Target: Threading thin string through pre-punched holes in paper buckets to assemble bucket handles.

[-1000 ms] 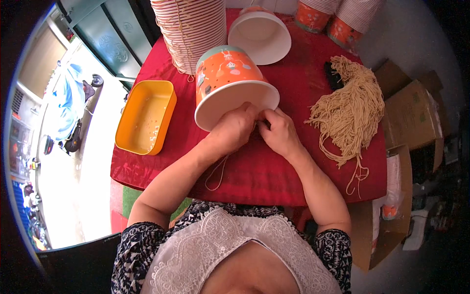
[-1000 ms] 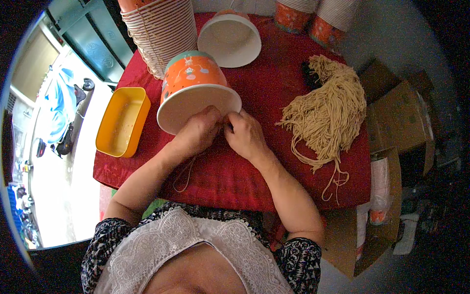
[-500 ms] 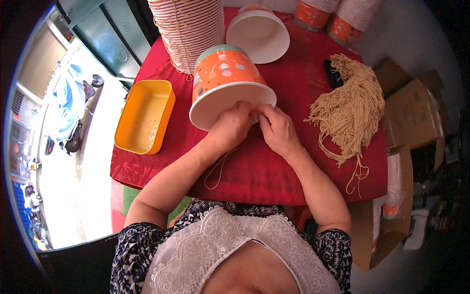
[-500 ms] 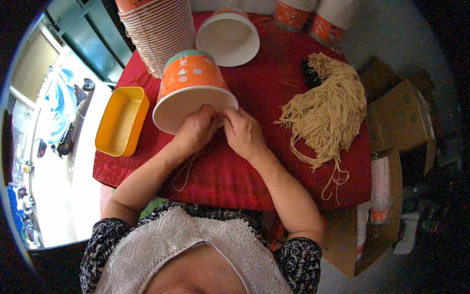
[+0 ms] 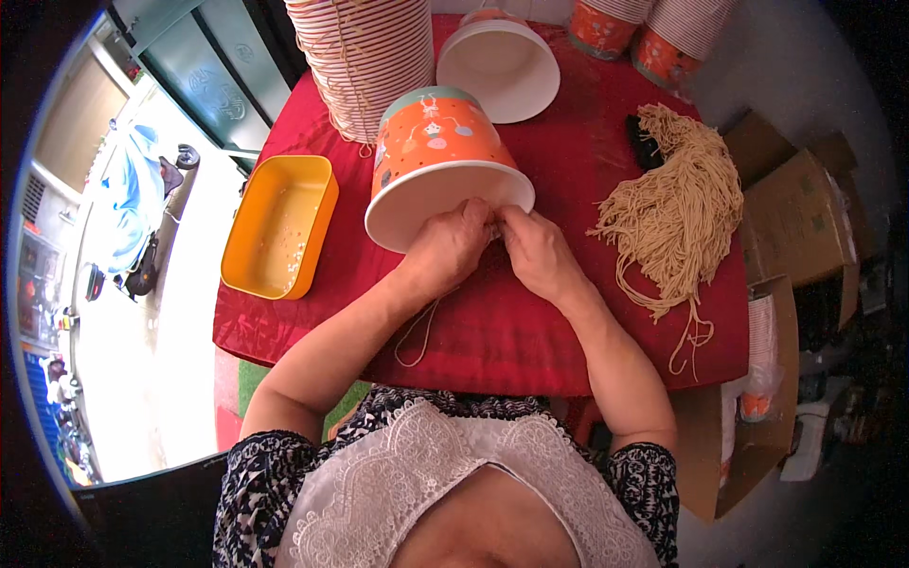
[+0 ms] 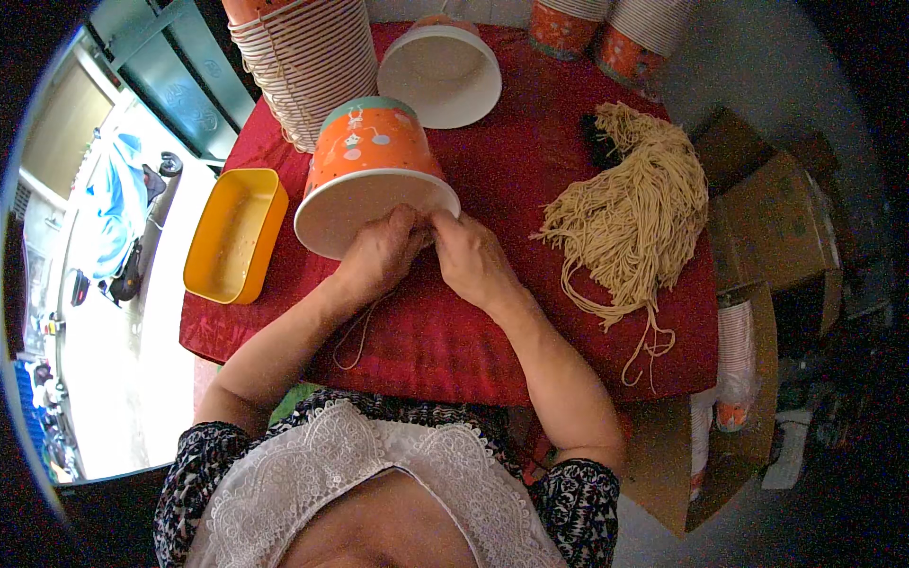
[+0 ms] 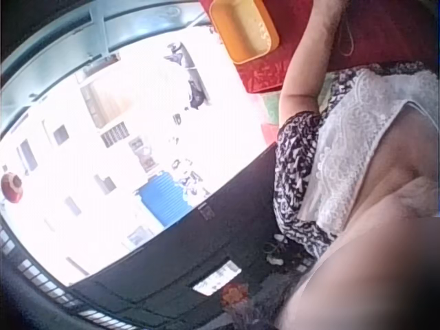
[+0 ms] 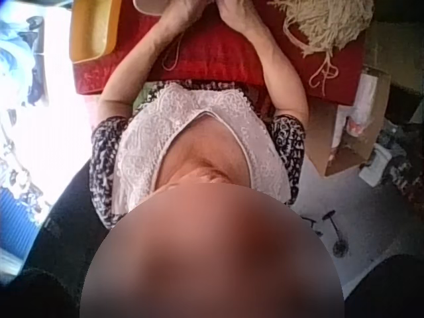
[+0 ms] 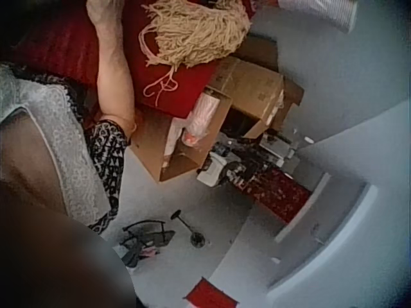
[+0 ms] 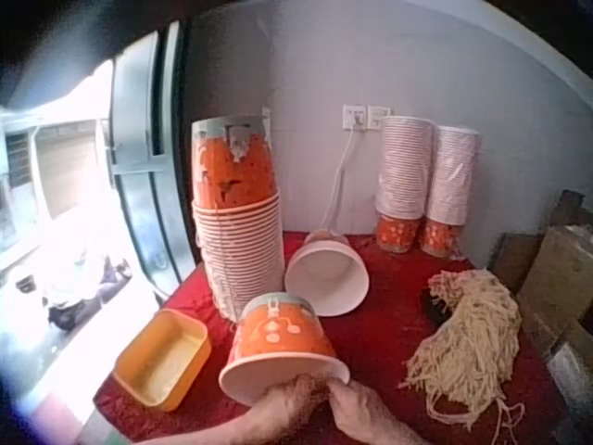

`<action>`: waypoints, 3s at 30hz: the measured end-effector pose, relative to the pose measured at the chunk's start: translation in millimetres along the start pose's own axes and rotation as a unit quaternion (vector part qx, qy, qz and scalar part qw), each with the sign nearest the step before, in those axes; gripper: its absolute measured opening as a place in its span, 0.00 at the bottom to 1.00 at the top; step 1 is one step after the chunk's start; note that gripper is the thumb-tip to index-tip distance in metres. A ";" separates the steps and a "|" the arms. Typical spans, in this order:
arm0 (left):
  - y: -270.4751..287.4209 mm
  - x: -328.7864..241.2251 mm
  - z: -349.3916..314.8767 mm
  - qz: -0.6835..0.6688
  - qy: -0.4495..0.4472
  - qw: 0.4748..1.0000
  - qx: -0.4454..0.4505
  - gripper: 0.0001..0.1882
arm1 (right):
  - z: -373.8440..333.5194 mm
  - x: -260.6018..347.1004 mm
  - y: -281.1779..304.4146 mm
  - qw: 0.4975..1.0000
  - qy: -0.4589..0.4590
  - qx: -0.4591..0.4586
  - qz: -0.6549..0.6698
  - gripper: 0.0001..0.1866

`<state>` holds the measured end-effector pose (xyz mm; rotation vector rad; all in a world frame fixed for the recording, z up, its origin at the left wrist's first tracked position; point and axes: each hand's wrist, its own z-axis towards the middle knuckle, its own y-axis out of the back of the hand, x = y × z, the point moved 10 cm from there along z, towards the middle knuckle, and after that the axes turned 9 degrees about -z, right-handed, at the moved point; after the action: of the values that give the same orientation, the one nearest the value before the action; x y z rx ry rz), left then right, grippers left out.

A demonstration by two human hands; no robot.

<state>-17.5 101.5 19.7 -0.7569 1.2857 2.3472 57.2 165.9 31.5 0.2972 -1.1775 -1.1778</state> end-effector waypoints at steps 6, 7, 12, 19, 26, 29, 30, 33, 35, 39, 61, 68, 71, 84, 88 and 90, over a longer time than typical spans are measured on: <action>1.5 4.2 0.8 -0.087 0.044 0.995 0.039 0.09 | -2.3 -2.4 1.3 1.000 -0.006 -0.010 -0.002 0.06; 4.8 -0.1 1.7 -0.120 0.026 0.991 0.044 0.09 | -2.6 -2.0 2.0 1.000 -0.012 -0.010 -0.011 0.05; 12.4 9.4 3.8 -0.178 0.066 0.981 0.039 0.07 | -3.0 3.0 2.2 1.000 -0.007 0.005 -0.007 0.03; 14.8 19.4 4.3 -0.107 0.100 0.989 -0.005 0.06 | -8.4 13.6 -1.0 0.995 0.054 0.070 -0.035 0.04; 10.0 29.4 2.5 -0.100 0.128 0.986 0.035 0.09 | -10.5 13.7 -1.5 0.994 0.067 0.057 -0.063 0.05; 11.4 22.8 7.1 -0.110 0.122 0.985 0.060 0.10 | -11.7 10.3 -2.7 0.994 0.062 0.063 -0.061 0.05; 6.6 28.4 3.9 -0.199 0.197 0.957 0.078 0.07 | -11.8 9.0 -2.5 0.994 0.061 0.064 -0.060 0.05; -0.4 25.3 0.5 -0.310 0.242 0.915 0.088 0.07 | -11.9 6.7 -4.3 0.994 0.061 0.068 -0.060 0.05; 0.3 17.0 4.8 -0.336 0.213 0.914 0.084 0.07 | -12.4 3.7 -6.0 0.994 0.060 0.069 -0.062 0.05; 1.9 17.9 6.4 -0.283 0.190 0.938 0.065 0.08 | -12.3 1.5 -9.6 0.994 0.054 0.077 -0.061 0.05; -11.2 -6.4 5.4 -0.071 0.010 0.996 0.056 0.05 | -7.1 -5.1 -0.2 0.998 -0.006 0.039 0.046 0.06; -2.8 -11.1 8.6 -0.103 0.024 0.994 0.043 0.04 | -5.3 -9.4 20.4 0.998 -0.038 -0.038 0.038 0.05; -8.2 3.2 5.0 -0.142 0.077 0.984 0.080 0.08 | -17.8 -33.2 8.7 0.959 -0.256 0.030 0.117 0.10; -8.6 3.2 8.1 -0.168 0.103 0.978 0.064 0.07 | -29.0 -29.8 -13.9 0.896 -0.360 0.091 0.245 0.11; -7.4 -5.7 9.5 -0.117 0.074 0.989 0.060 0.06 | -28.5 -31.8 -13.2 0.916 -0.344 0.086 0.187 0.10; -6.3 -8.7 9.1 -0.129 0.052 0.990 0.028 0.05 | -28.3 -32.2 -13.0 0.924 -0.329 0.077 0.180 0.09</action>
<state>-9.7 112.1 24.8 -0.9761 1.2078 2.0831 76.3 176.7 -7.6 -0.2227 -1.8266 -0.8750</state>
